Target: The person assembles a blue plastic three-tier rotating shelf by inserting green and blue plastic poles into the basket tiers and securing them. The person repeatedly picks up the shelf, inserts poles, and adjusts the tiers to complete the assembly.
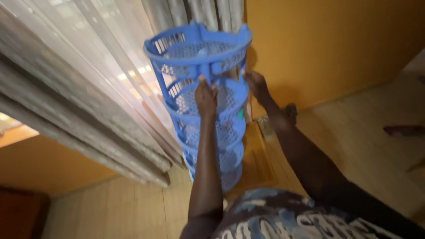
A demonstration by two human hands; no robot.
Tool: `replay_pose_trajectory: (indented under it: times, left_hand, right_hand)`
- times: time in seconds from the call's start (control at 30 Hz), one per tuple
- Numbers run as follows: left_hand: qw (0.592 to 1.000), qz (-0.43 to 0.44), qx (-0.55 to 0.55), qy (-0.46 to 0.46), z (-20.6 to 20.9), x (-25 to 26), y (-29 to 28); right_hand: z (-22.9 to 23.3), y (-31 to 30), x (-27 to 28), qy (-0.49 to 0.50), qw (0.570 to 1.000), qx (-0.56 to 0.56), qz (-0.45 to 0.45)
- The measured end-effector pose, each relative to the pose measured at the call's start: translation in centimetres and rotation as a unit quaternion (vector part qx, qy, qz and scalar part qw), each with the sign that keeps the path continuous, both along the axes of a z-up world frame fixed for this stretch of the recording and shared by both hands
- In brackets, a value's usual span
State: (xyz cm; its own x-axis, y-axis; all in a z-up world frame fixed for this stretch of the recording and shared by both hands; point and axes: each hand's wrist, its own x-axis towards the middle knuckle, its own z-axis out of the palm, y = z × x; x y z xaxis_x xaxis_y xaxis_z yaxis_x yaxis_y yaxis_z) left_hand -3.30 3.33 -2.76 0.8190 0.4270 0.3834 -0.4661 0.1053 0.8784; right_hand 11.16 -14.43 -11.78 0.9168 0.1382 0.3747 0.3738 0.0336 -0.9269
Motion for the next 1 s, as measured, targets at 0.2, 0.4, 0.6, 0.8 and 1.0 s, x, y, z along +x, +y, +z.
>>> replay_pose_trajectory:
  times: [0.2,0.4,0.6,0.8,1.0]
  left_hand:
    - [0.996,-0.014,-0.038,0.077,2.9,-2.1,7.0]
    - [0.988,0.143,0.03,0.039,3.3,0.9,9.1]
    - [0.849,0.496,0.178,-0.041,0.7,-0.5,3.1]
    - [0.944,0.149,0.285,-0.08,1.5,-1.1,-4.8]
    - [0.975,0.131,0.164,0.069,4.0,-1.5,-2.8]
  right_hand:
    - [0.8,0.2,-0.1,-0.094,0.986,0.064,0.119]
    - [4.2,3.5,-6.0,-0.026,0.992,0.125,0.024]
    - [5.4,5.9,-10.7,-0.068,0.982,-0.026,-0.175]
    - [4.5,7.2,-10.2,-0.275,0.944,-0.109,-0.147]
    - [11.7,-0.9,-10.1,-0.193,0.962,-0.129,0.144]
